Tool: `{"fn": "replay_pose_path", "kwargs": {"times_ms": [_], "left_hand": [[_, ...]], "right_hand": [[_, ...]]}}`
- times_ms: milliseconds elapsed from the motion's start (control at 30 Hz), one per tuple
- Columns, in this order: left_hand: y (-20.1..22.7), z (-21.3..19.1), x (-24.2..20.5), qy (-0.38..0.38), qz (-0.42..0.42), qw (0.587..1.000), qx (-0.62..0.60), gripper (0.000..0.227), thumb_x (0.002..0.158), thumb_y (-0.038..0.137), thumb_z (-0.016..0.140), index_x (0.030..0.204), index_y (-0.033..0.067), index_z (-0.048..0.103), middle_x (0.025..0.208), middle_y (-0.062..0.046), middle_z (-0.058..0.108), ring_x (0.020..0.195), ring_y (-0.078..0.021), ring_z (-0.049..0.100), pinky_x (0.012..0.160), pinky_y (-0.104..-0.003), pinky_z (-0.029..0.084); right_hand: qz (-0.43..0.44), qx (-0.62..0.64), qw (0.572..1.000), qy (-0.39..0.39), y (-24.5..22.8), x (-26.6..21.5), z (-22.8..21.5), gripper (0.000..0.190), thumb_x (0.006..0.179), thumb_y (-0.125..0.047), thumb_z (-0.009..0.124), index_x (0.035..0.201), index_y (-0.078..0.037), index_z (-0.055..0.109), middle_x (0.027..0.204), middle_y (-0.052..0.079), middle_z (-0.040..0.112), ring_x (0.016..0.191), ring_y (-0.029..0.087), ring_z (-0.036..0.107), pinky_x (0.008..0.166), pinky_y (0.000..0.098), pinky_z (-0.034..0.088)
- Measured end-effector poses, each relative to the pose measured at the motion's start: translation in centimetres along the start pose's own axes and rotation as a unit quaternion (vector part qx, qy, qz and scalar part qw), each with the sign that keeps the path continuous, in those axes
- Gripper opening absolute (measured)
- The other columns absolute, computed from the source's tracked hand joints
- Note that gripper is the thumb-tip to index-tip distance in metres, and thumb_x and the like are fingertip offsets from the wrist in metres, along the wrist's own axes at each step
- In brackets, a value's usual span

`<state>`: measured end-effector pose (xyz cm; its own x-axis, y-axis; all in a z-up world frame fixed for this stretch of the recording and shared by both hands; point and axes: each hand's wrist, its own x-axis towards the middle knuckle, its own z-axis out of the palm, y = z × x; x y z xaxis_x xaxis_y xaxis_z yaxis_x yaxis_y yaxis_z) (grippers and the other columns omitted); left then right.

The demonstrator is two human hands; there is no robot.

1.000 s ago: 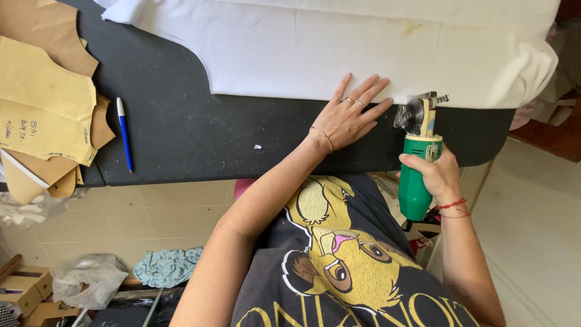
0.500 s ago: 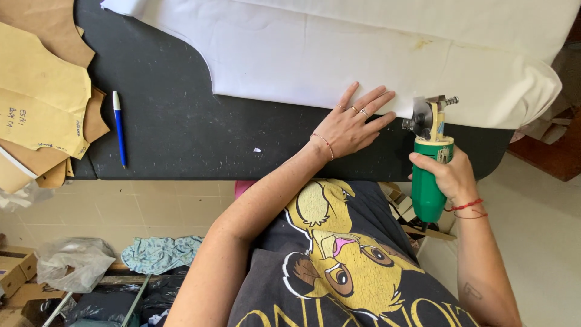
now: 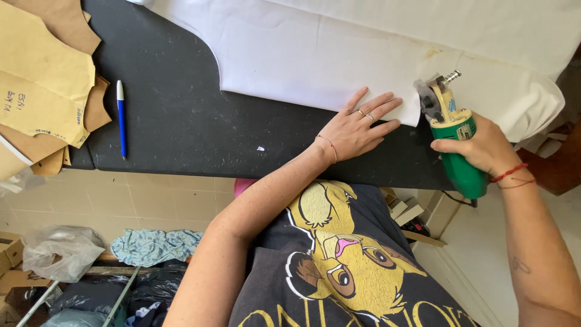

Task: The person lays a brown paper pattern on a white fabric sheet and traces its outline with a blue pen. They then use a green electric rotary cutter to cut the fabric along the traced lines. After cutting, the person removes the cut piece and repeats the process with another pattern, later using a roll of tape and the pen to mark a curved line on the fabric.

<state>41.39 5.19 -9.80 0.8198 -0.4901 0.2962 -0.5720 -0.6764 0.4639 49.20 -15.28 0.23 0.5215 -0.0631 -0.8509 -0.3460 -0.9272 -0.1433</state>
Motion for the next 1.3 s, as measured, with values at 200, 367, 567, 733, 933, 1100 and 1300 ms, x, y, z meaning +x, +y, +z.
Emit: {"fn": "replay_pose_path", "kwargs": {"times_ms": [200, 367, 567, 733, 933, 1100, 1300], "left_hand": [[-0.1, 0.4, -0.3, -0.011, -0.003, 1.0, -0.011, 0.034, 0.082, 0.028, 0.065, 0.112, 0.0196, 0.051, 0.134, -0.007, 0.031, 0.125, -0.0213, 0.031, 0.104, -0.046, 0.02], [-0.2, 0.8, -0.4, -0.013, -0.008, 1.0, -0.02, 0.033, 0.08, 0.028, 0.065, 0.11, 0.0199, 0.051, 0.135, -0.007, 0.03, 0.125, -0.0211, 0.03, 0.104, -0.047, 0.021], [-0.3, 1.0, -0.6, -0.013, -0.006, 1.0, -0.017, 0.033, 0.082, 0.03, 0.062, 0.112, 0.02, 0.053, 0.135, -0.009, 0.03, 0.126, -0.0221, 0.029, 0.105, -0.048, 0.02], [-0.4, 1.4, -0.9, -0.012, 0.0, 0.999, -0.033, 0.031, 0.086, 0.029, 0.058, 0.115, 0.0189, 0.052, 0.136, -0.008, 0.027, 0.127, -0.0229, 0.027, 0.105, -0.046, 0.019], [-1.9, 2.0, -3.2, -0.067, 0.031, 0.993, -0.091, 0.036, 0.085, 0.008, 0.043, 0.119, 0.0161, 0.048, 0.13, -0.004, 0.041, 0.124, -0.0219, 0.033, 0.105, -0.044, 0.017], [-7.5, -7.9, -8.5, 0.149, -0.1, 0.984, 0.014, 0.015, 0.084, 0.008, 0.052, 0.094, 0.0146, 0.06, 0.106, 0.0, 0.059, 0.1, -0.0161, 0.054, 0.088, -0.034, 0.034], [-11.6, -14.5, -14.6, 0.182, -0.226, 0.939, 0.182, 0.016, 0.086, 0.002, 0.05, 0.096, 0.0112, 0.059, 0.108, -0.005, 0.055, 0.097, -0.0207, 0.058, 0.078, -0.032, 0.039]], "right_hand": [[-0.043, -0.061, 0.997, -0.011, -2.3, 1.6, -1.3, 0.056, 0.057, -0.026, 0.07, 0.108, -0.009, 0.056, 0.104, 0.009, 0.058, 0.093, 0.024, 0.051, 0.079, 0.032, 0.036], [-0.047, -0.077, 0.996, -0.013, -5.4, 1.7, -1.5, 0.05, 0.057, -0.028, 0.07, 0.101, -0.008, 0.057, 0.099, 0.009, 0.059, 0.088, 0.023, 0.052, 0.074, 0.0325, 0.036], [-0.096, -0.034, 0.995, 0.004, -8.6, 1.3, -1.2, 0.056, 0.059, -0.025, 0.065, 0.112, -0.01, 0.053, 0.108, 0.006, 0.056, 0.096, 0.022, 0.049, 0.079, 0.0328, 0.035], [-0.096, -0.006, 0.995, 0.001, -10.0, 1.7, -1.4, 0.048, 0.063, -0.027, 0.064, 0.106, -0.01, 0.055, 0.102, 0.005, 0.057, 0.092, 0.02, 0.05, 0.076, 0.0317, 0.037], [-0.06, -0.229, 0.971, -0.019, -8.1, 5.6, -4.5, 0.058, 0.059, -0.025, 0.07, 0.111, -0.009, 0.053, 0.104, 0.013, 0.056, 0.087, 0.029, 0.051, 0.069, 0.0395, 0.041], [-0.093, -0.331, 0.939, -0.023, -9.5, 7.4, -6.0, 0.057, 0.057, -0.023, 0.071, 0.11, -0.012, 0.055, 0.097, 0.014, 0.061, 0.081, 0.03, 0.055, 0.064, 0.0388, 0.042], [-0.121, -0.404, 0.906, -0.016, -9.7, 9.9, -6.6, 0.067, 0.05, -0.023, 0.074, 0.114, -0.016, 0.056, 0.095, 0.012, 0.063, 0.077, 0.03, 0.058, 0.061, 0.0389, 0.045]]}}
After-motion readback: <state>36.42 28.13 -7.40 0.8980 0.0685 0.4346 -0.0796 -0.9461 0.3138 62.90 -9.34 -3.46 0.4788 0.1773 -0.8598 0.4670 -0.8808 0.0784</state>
